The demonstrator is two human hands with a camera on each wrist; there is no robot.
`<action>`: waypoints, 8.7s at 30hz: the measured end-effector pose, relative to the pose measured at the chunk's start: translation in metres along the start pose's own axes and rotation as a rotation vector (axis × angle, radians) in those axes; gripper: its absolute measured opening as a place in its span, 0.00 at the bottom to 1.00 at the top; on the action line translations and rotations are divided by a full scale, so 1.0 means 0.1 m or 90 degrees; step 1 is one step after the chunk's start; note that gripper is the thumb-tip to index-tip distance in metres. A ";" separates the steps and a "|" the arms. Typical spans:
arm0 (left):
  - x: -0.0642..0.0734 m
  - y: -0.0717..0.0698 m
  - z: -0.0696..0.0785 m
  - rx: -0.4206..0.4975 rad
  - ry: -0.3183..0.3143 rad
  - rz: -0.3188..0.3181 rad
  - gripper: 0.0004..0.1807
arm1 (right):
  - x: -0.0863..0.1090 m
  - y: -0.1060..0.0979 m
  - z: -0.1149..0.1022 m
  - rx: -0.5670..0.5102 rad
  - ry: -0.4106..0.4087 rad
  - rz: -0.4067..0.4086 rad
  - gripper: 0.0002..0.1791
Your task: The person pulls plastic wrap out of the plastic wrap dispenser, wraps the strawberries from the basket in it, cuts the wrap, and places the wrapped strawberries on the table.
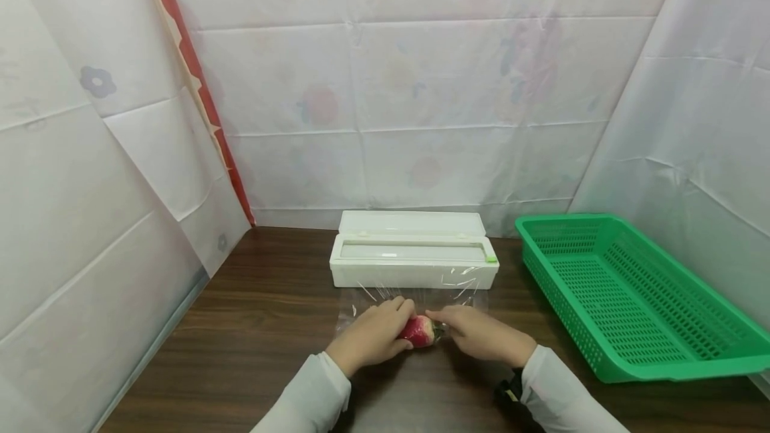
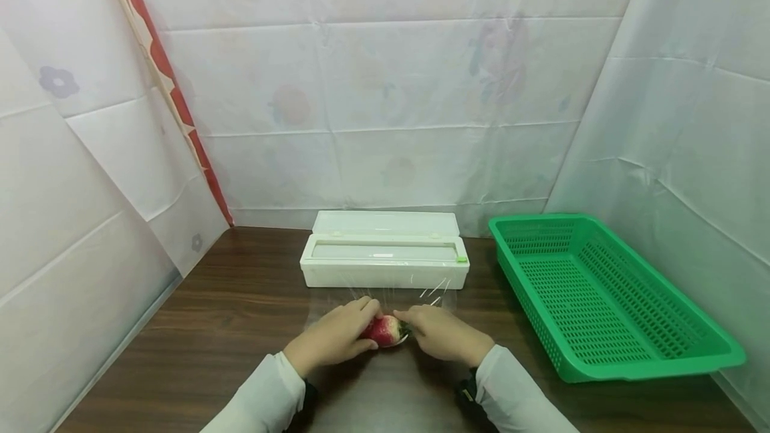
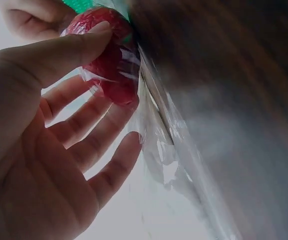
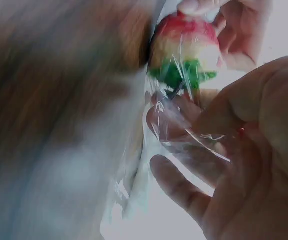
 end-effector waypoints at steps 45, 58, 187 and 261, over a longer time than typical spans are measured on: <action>-0.02 0.06 -0.26 0.214 -0.013 -0.057 0.26 | -0.22 0.10 -0.16 -0.021 0.031 0.159 0.25; -0.03 0.04 -0.32 0.243 -0.017 -0.073 0.25 | -0.31 0.04 -0.08 -0.069 0.030 0.115 0.21; 0.09 -0.07 -0.46 0.134 -0.101 -0.074 0.31 | -0.25 -0.04 0.12 -0.139 0.074 0.113 0.20; 0.14 0.02 -1.37 0.560 -0.444 0.272 0.40 | 0.00 -0.51 0.42 -0.026 0.142 0.507 0.12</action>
Point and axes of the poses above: each hand's wrist, its own x-axis away from the middle knuckle, its own y-axis out of the palm, z = x × y, the point moved 2 cm from there along -x, towards the middle knuckle, and after that the axes turned 5 degrees about -z, right-handed, at the moved point
